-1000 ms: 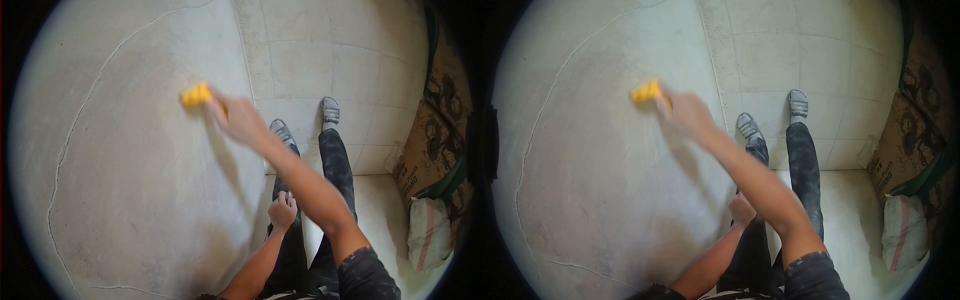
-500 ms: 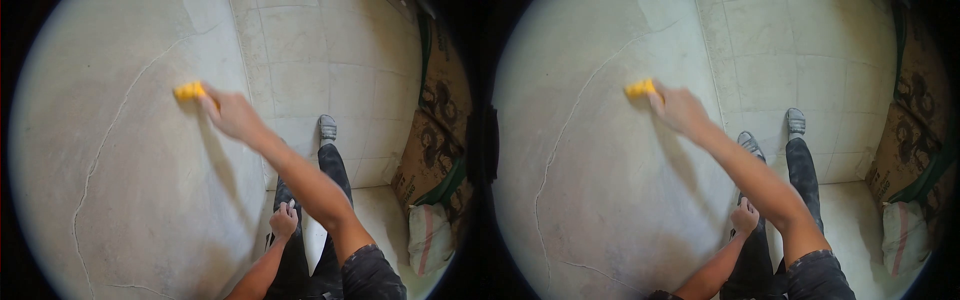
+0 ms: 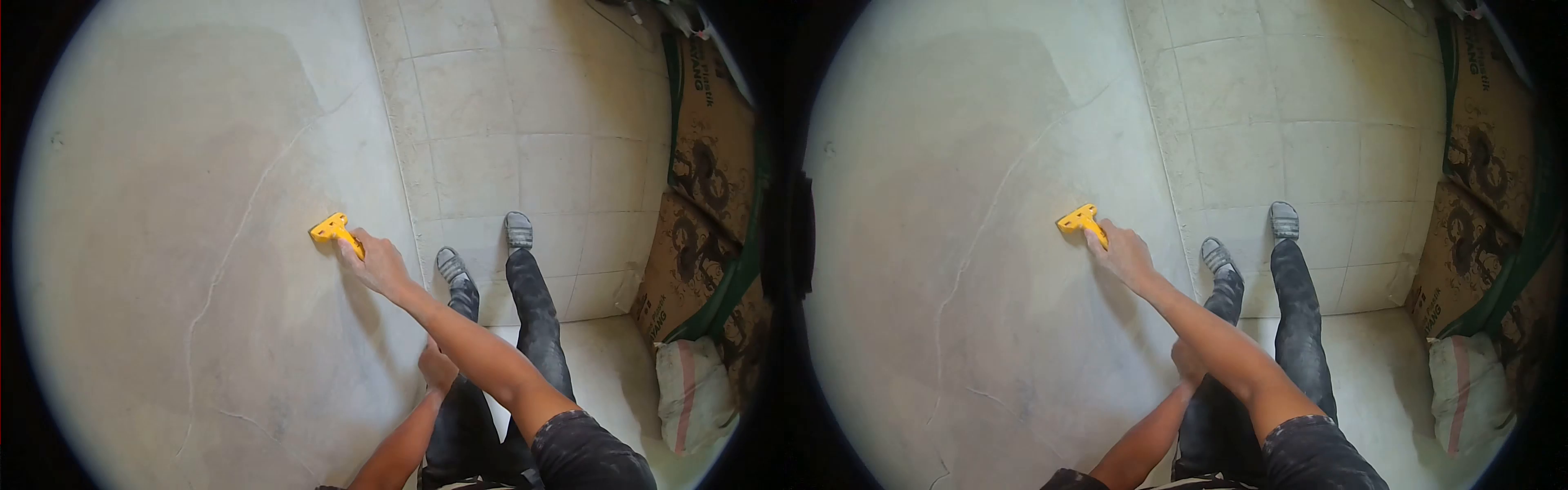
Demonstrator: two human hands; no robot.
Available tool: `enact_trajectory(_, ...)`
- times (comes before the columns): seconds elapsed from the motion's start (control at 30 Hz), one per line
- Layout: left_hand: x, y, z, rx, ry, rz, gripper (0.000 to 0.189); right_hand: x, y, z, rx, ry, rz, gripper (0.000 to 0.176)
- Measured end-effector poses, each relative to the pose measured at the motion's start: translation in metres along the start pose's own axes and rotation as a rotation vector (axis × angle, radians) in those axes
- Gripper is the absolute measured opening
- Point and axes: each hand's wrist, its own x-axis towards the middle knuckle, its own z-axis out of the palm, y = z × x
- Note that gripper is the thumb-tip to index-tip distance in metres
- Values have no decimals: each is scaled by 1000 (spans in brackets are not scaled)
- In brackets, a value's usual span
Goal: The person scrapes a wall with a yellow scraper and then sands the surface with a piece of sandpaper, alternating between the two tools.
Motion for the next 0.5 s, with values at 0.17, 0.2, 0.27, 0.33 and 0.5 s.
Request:
enact_trajectory(0.17,8,116,-60,-231,190,-81,35,-8,-7,9,62,73,193,51)
enact_trajectory(0.2,15,96,-48,-241,182,-82,35,-4,-6,7,50,76,198,51)
enact_trajectory(0.27,29,36,-16,-542,-300,122,24,-2,-2,4,-91,24,229,55)
enact_trajectory(0.33,68,60,-30,-302,-215,209,22,2,4,-3,-96,30,184,56)
enact_trajectory(0.5,94,46,-48,-72,-237,262,29,49,0,-13,-61,47,116,57)
